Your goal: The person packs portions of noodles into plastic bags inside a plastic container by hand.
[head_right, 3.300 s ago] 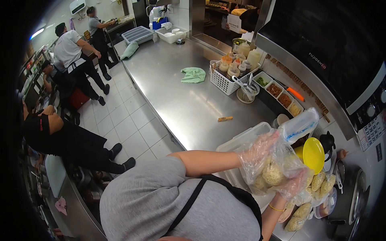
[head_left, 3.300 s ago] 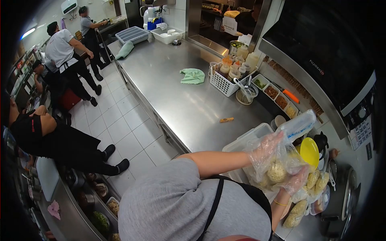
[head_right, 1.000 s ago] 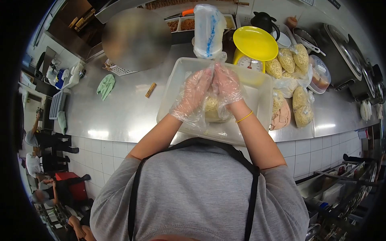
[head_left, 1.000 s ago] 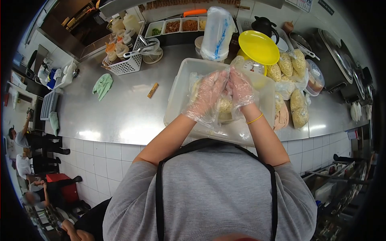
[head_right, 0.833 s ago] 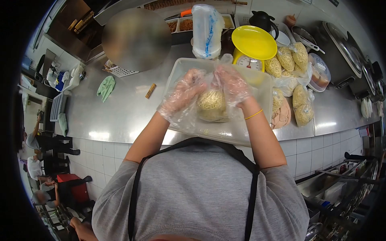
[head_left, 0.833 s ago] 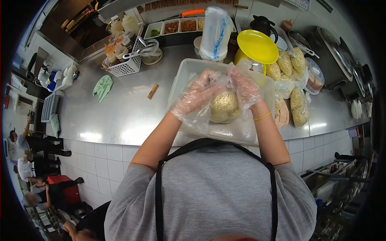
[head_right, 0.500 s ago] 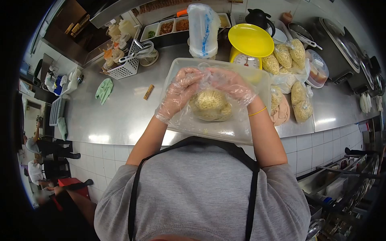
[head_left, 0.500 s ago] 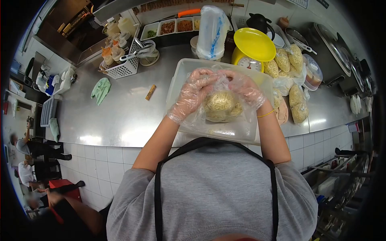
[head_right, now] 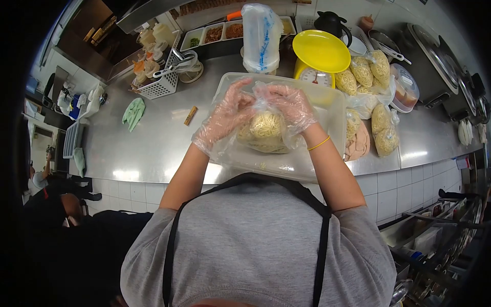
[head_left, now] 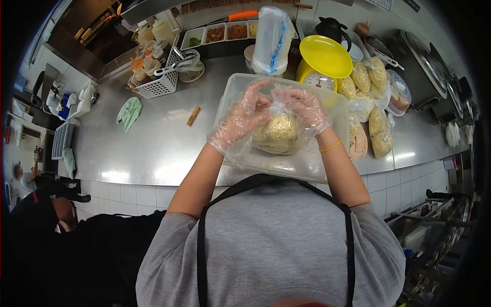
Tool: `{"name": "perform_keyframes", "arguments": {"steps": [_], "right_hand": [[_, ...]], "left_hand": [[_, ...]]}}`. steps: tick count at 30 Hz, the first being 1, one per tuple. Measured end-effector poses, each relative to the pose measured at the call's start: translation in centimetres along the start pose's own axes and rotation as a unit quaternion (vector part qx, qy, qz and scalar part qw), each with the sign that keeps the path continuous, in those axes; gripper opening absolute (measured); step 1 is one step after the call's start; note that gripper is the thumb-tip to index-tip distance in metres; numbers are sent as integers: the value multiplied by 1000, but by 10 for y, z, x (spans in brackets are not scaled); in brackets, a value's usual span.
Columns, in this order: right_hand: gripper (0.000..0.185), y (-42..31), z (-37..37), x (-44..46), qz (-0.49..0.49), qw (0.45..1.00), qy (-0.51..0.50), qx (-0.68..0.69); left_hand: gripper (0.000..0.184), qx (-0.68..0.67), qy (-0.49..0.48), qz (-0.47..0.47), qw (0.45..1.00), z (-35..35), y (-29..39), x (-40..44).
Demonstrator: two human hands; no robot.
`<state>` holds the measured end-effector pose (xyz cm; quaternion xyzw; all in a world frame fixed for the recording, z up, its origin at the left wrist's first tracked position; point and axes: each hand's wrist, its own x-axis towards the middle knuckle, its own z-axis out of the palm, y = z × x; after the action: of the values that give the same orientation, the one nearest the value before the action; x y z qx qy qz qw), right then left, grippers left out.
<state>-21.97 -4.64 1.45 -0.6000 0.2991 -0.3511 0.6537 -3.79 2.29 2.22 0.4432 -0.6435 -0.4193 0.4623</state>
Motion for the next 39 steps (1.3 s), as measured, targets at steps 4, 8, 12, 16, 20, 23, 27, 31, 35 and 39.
{"name": "perform_keyframes", "arguments": {"steps": [4, 8, 12, 16, 20, 23, 27, 31, 35, 39], "right_hand": [[20, -1, -5, 7, -35, 997, -5, 64], [16, -11, -7, 7, 22, 997, -66, 19], [14, -14, -16, 18, 23, 987, -158, -34], [11, -24, -16, 25, -75, 951, -226, -198], [10, -43, -2, 19, -223, 840, -197, -454], [12, -34, 15, 16, -262, 773, -104, -569], [18, -8, 25, 3, -321, 753, 33, -573], [18, 4, 17, 5, -399, 769, 30, -498], [17, 3, 15, -2, -434, 759, 45, -483], [23, 4, 13, -5, -422, 730, 46, -536]], "left_hand": [[44, -112, -27, -58, 992, -3, -5, 8], [36, -224, -89, -128, 962, -22, -6, 16], [37, -261, -88, -168, 947, -31, 2, 18], [35, -276, -95, -182, 939, -32, -5, 20], [32, -293, -64, -136, 944, -26, -18, 16], [29, -297, -19, -112, 948, -24, -24, 15], [29, -341, -37, -167, 924, -31, -11, 9], [32, -335, 5, -184, 924, -29, -4, 7], [43, -516, 4, -149, 844, -30, -21, 10], [41, -399, 15, -155, 904, -22, -6, 11]]}}
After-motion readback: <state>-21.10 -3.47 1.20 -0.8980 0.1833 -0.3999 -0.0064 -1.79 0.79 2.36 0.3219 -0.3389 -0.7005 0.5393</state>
